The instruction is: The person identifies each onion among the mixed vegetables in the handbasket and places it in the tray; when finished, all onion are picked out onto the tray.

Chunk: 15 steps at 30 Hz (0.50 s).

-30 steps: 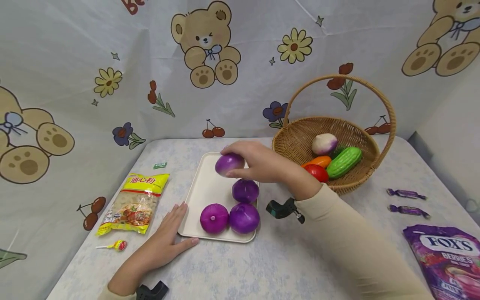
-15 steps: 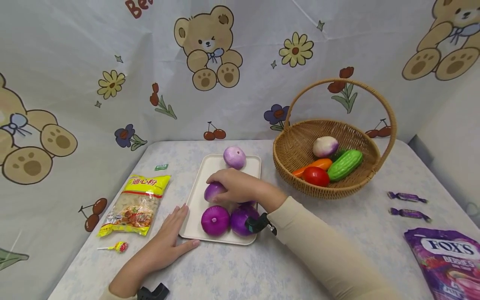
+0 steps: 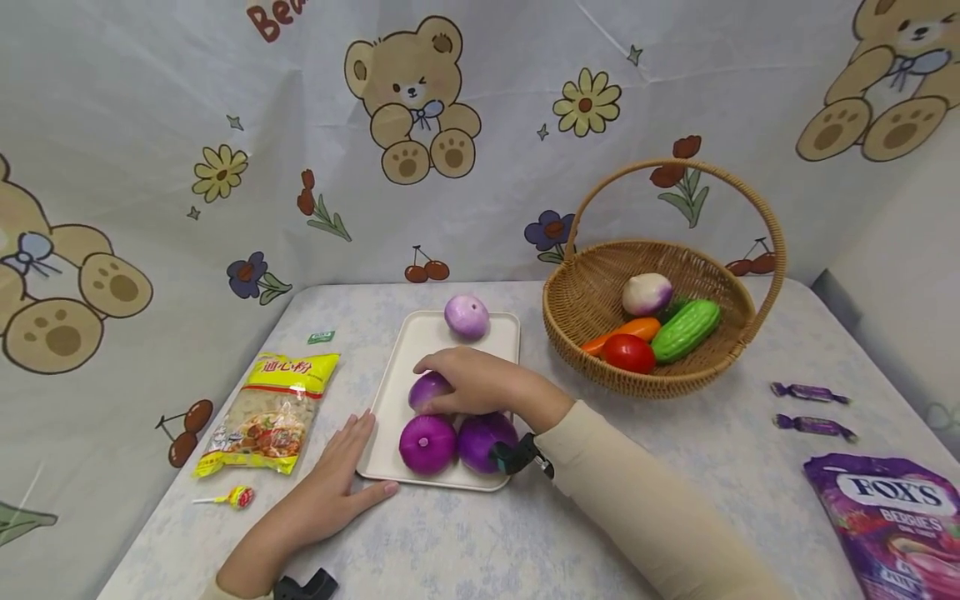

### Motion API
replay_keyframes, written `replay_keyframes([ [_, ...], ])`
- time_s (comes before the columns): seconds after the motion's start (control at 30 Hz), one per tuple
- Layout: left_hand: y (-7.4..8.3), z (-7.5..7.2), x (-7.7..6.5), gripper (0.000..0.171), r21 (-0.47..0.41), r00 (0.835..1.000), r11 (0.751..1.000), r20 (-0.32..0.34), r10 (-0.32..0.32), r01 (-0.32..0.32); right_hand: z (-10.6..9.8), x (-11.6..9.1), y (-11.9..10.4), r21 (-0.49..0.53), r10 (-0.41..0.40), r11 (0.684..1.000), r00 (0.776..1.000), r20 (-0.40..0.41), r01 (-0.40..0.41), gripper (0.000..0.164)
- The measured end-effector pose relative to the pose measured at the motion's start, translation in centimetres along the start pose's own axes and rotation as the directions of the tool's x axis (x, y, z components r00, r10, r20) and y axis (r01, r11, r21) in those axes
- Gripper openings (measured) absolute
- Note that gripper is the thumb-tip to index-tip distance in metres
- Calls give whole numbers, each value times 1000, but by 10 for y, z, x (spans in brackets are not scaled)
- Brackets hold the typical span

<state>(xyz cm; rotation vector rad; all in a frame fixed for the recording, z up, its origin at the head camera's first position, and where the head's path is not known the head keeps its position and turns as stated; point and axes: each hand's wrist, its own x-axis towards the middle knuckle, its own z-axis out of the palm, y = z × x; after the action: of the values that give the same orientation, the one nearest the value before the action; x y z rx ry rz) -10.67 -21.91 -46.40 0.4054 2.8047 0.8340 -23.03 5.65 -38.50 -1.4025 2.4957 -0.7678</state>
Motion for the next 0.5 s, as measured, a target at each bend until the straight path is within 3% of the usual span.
replay_keyframes([
  [0.5,1,0,0,114,11,1000,1000,0,-12,12,-40,-31,-4,-51,19,998,996,-92,-24,53],
])
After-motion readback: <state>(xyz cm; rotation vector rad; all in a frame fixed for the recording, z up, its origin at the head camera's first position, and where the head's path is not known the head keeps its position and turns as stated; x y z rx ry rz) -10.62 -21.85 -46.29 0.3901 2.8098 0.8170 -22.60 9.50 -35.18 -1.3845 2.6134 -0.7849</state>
